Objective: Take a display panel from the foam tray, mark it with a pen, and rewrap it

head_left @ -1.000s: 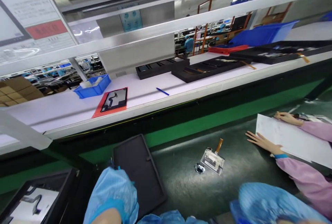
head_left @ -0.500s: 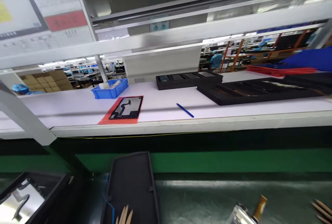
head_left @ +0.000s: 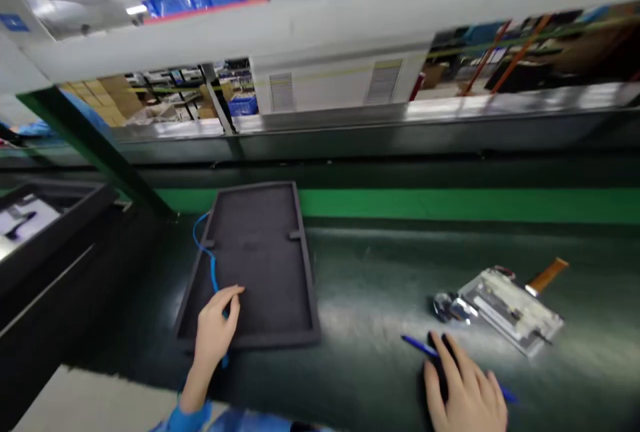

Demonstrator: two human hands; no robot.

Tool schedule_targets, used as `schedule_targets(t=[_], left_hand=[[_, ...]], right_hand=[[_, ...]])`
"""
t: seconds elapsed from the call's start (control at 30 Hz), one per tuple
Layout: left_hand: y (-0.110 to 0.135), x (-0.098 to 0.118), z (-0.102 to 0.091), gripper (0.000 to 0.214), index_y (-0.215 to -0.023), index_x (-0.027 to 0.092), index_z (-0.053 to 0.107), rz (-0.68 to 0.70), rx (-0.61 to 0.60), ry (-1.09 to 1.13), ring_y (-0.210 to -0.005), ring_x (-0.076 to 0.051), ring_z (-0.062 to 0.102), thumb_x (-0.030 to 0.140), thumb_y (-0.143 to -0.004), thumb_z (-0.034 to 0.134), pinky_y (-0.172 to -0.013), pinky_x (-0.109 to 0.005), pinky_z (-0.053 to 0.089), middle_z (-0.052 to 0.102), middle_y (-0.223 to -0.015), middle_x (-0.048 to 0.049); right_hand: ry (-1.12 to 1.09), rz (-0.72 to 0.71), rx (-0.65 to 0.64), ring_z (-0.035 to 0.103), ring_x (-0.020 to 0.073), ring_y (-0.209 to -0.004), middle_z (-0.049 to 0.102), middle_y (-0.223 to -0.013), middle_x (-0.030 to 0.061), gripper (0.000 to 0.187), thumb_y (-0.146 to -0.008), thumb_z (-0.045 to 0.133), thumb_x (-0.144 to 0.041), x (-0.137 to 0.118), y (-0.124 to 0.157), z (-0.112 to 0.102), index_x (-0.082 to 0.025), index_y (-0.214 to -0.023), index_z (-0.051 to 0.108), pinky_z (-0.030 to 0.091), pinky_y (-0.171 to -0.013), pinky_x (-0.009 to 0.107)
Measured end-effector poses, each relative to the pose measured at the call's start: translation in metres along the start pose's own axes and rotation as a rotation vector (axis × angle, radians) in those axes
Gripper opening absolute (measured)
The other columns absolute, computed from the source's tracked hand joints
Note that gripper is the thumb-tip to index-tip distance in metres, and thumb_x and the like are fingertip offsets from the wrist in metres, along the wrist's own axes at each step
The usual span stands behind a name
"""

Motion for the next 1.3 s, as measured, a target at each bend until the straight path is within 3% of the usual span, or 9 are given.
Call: schedule_targets(t=[0.13,0.23,0.5,0.77,0.97,1.03,1.17,1.23,1.3], left_hand=[[-0.001,0.022,-0.004,0.029,-0.098,0.018,0.074,0.135,-0.106,0.115,-0.086,-0.016,0.071,0.031,-0.099,0.048,-0.084,-0.029,0.054,0.075,-0.093,-0.0011],[0.008,0.039,-0.001,0.028,-0.094,0.017,0.073,0.304,-0.227,0.054,-0.084,-0.018,0.068,0.029,-0.101,0.049,-0.084,-0.033,0.049,0.073,-0.088,-0.0011],[0.042,0.092,0.018,0.022,-0.111,0.011,0.068,0.532,-0.395,-0.289,-0.104,-0.029,0.063,0.023,-0.092,0.067,-0.096,-0.049,0.039,0.069,-0.114,-0.0117],[0.107,0.120,0.030,0.027,-0.122,0.012,0.064,0.684,-0.509,-0.084,-0.111,-0.026,0.063,0.021,-0.097,0.057,-0.096,-0.040,0.050,0.066,-0.124,-0.0136],[0.103,0.080,-0.030,0.032,-0.117,0.021,0.070,0.391,-0.828,0.059,-0.116,-0.024,0.062,0.041,-0.098,0.055,-0.104,-0.043,0.048,0.068,-0.123,-0.0079],[0.093,0.050,-0.063,0.042,-0.118,0.023,0.071,0.236,-0.762,-0.001,-0.120,-0.026,0.061,0.053,-0.097,0.050,-0.111,-0.048,0.044,0.067,-0.126,-0.0081],[0.081,-0.020,-0.125,0.059,-0.129,0.025,0.067,-0.046,-0.513,-0.205,-0.144,-0.032,0.043,0.058,-0.098,0.030,-0.122,-0.066,0.012,0.057,-0.145,-0.0079],[0.082,-0.042,-0.137,0.066,-0.135,0.024,0.065,-0.163,-0.519,-0.252,-0.150,-0.033,0.033,0.062,-0.096,0.027,-0.121,-0.066,0.016,0.047,-0.154,-0.0090],[0.084,-0.049,-0.134,0.071,-0.135,0.019,0.065,-0.180,-0.525,-0.265,-0.147,-0.033,0.038,0.065,-0.094,0.032,-0.120,-0.059,0.028,0.044,-0.156,-0.0137]], right_hand=[[0.031,0.025,0.031,0.061,0.0326,-0.116,0.062,-0.136,0.0146,0.051,-0.104,0.030,-0.037,-0.008,-0.007,-0.003,-0.011,-0.131,0.064,0.043,-0.107,0.055],[-0.027,0.072,0.001,0.058,0.0292,-0.120,0.062,-0.138,0.0127,0.046,-0.103,0.035,-0.034,-0.013,-0.008,-0.001,-0.014,-0.132,0.065,0.039,-0.113,0.052],[-0.153,0.194,-0.057,0.050,0.0277,-0.131,0.057,-0.144,0.0101,0.046,-0.097,0.041,-0.023,-0.018,-0.015,0.001,-0.013,-0.135,0.064,0.026,-0.121,0.051],[-0.233,0.173,-0.007,0.052,0.0291,-0.128,0.059,-0.141,0.0136,0.045,-0.095,0.041,-0.023,-0.018,-0.016,0.000,-0.011,-0.132,0.065,0.028,-0.120,0.052],[-0.322,0.174,0.057,0.055,0.0271,-0.126,0.063,-0.135,0.0126,0.042,-0.092,0.044,-0.023,-0.013,-0.013,0.002,-0.012,-0.124,0.068,0.028,-0.121,0.051],[-0.335,0.178,0.074,0.056,0.0263,-0.124,0.065,-0.133,0.0117,0.041,-0.092,0.045,-0.025,-0.011,-0.011,0.004,-0.013,-0.123,0.069,0.028,-0.120,0.050],[-0.323,0.141,0.102,0.058,0.0254,-0.123,0.066,-0.131,0.0110,0.039,-0.094,0.044,-0.028,-0.008,-0.006,0.004,-0.015,-0.121,0.069,0.032,-0.118,0.050],[-0.295,0.120,0.102,0.059,0.0261,-0.122,0.066,-0.131,0.0114,0.040,-0.095,0.043,-0.030,-0.007,-0.005,0.004,-0.016,-0.121,0.069,0.034,-0.116,0.051],[-0.266,0.104,0.102,0.061,0.0276,-0.119,0.067,-0.129,0.0117,0.041,-0.096,0.042,-0.034,-0.006,-0.003,0.004,-0.016,-0.121,0.069,0.036,-0.114,0.052]])
Point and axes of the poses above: each hand's wrist, its own y-axis away from the middle knuckle, its own z-axis out of the palm, x = y × z, the point moved 4 cm from there along -y, towards the middle knuckle
